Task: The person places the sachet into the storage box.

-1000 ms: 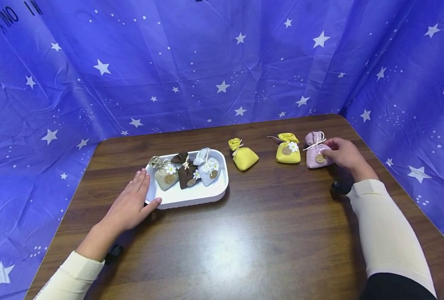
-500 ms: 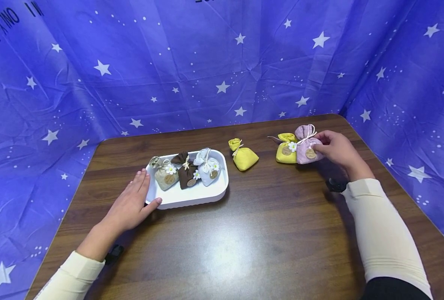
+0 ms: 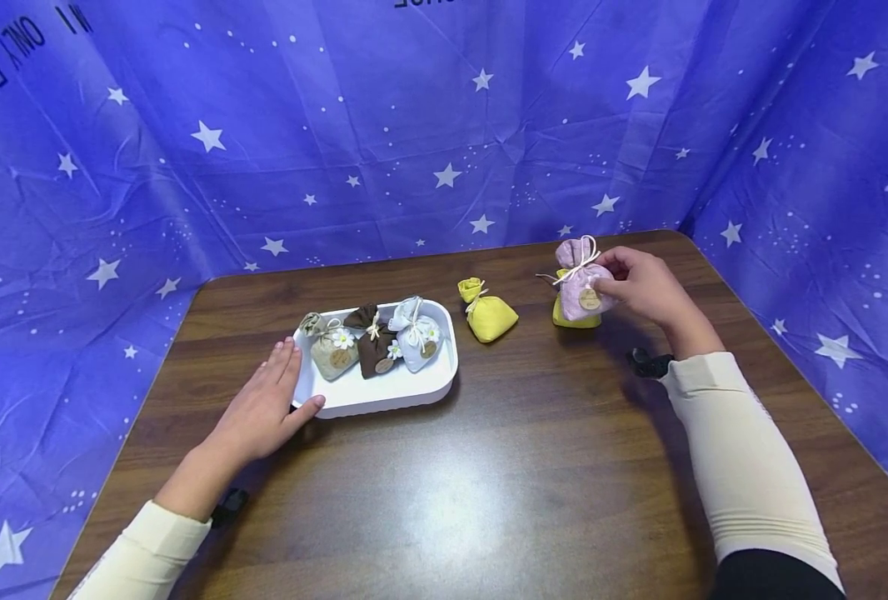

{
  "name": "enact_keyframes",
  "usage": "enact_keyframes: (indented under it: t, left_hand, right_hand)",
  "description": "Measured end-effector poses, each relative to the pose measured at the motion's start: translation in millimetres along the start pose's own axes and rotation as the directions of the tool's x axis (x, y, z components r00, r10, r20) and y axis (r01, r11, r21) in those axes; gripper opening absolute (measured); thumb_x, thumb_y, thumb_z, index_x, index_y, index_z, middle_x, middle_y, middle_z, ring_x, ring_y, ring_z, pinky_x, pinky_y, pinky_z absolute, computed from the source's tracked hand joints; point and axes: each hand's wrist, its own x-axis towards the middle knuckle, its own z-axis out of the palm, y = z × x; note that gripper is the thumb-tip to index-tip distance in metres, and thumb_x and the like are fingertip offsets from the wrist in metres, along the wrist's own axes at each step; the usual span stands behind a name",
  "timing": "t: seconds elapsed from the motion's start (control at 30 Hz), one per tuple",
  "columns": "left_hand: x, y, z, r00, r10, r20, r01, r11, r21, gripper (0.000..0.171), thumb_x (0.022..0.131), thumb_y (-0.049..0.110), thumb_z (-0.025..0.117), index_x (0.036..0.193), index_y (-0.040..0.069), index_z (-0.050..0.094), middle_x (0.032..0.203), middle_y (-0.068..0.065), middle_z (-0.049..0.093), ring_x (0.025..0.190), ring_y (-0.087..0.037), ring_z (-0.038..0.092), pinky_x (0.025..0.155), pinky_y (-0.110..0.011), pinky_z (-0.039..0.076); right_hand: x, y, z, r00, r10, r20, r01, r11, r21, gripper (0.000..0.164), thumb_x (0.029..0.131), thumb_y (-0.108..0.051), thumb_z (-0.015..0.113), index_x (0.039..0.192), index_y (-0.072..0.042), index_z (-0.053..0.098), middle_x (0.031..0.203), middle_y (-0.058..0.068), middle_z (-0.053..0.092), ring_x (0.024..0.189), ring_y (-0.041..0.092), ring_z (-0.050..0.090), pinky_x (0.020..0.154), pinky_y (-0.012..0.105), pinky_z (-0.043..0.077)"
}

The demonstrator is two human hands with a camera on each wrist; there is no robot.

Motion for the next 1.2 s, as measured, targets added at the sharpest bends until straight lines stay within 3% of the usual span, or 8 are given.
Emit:
enact_keyframes:
  t: [0.67,1.2]
  left_hand:
    - [-0.2,-1.0,1.1,1.000,0.006,-0.017,-0.006,1.000,0.007,0.093,0.099,0.061,0.042,0.152,-0.012,0.019,0.161,-0.028,0.008,0.149,-0.042,0.008,0.117,-0.056,0.017]
    - [-2.1,0.4,1.9,1.000,-0.002,-0.015,0.002,1.000,0.030,0.093,0.099,0.063,0.040,0.152,-0.011,0.020,0.161,-0.027,0.010,0.149,-0.041,0.009,0.118,-0.055,0.014]
  right_hand:
    - [7,-42,41,0.998,-0.057,-0.031,0.058,0.998,0.024,0.021,0.087,-0.006,0.072,0.107,-0.001,0.067,0.090,0.010,0.066,0.078,0.011,0.057,0.063,0.017,0.045]
    - [13,-76,71,0.995,-0.095,0.043,0.090,0.989,0.117,0.022,0.087,-0.006,0.071,0.106,0.002,0.065,0.092,0.014,0.066,0.082,0.019,0.059,0.067,0.016,0.047]
